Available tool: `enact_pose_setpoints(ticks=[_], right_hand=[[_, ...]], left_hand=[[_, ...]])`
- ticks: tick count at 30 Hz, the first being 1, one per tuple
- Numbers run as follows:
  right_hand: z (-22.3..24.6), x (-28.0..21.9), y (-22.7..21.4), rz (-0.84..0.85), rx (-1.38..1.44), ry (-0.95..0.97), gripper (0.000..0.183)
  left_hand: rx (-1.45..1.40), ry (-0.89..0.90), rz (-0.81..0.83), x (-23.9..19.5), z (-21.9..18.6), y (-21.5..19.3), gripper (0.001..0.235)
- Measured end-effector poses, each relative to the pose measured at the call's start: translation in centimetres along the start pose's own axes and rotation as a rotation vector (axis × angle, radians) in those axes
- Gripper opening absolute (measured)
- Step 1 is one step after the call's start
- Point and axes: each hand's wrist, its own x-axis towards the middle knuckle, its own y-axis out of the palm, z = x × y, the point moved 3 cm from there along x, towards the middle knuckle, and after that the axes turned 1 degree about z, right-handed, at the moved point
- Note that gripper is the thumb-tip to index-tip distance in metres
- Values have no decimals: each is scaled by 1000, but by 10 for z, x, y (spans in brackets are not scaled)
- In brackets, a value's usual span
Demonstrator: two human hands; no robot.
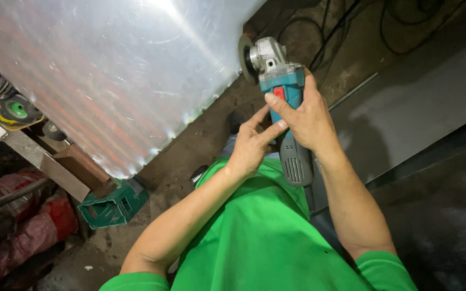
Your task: Grinding the edges of a metal sheet and then welding a seam.
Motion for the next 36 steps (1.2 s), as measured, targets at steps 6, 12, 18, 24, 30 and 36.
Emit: enact_pose_setpoints(ticks=[6, 12, 18, 24, 30, 36], right_hand=[[-9, 7, 3, -33, -73, -68, 73], [-13, -13, 4, -52, -83, -53, 73], [-47, -40, -12, -184, 179, -58, 60], [-40, -44, -30, -245, 149, -49, 62], [-34, -41, -22, -190, 122, -35, 71], [-27, -44, -1, -34, -4, 24, 87]], left_hand=[[0, 128, 92, 12, 1, -10, 68], [212, 76, 62, -2, 16, -16, 67], [1477, 899, -543, 3, -98, -42, 36], [1785, 714, -673, 94, -140, -28, 53], [1584, 739, -539, 86, -127, -58, 20], [1537, 922, -826, 53, -139, -148, 40]])
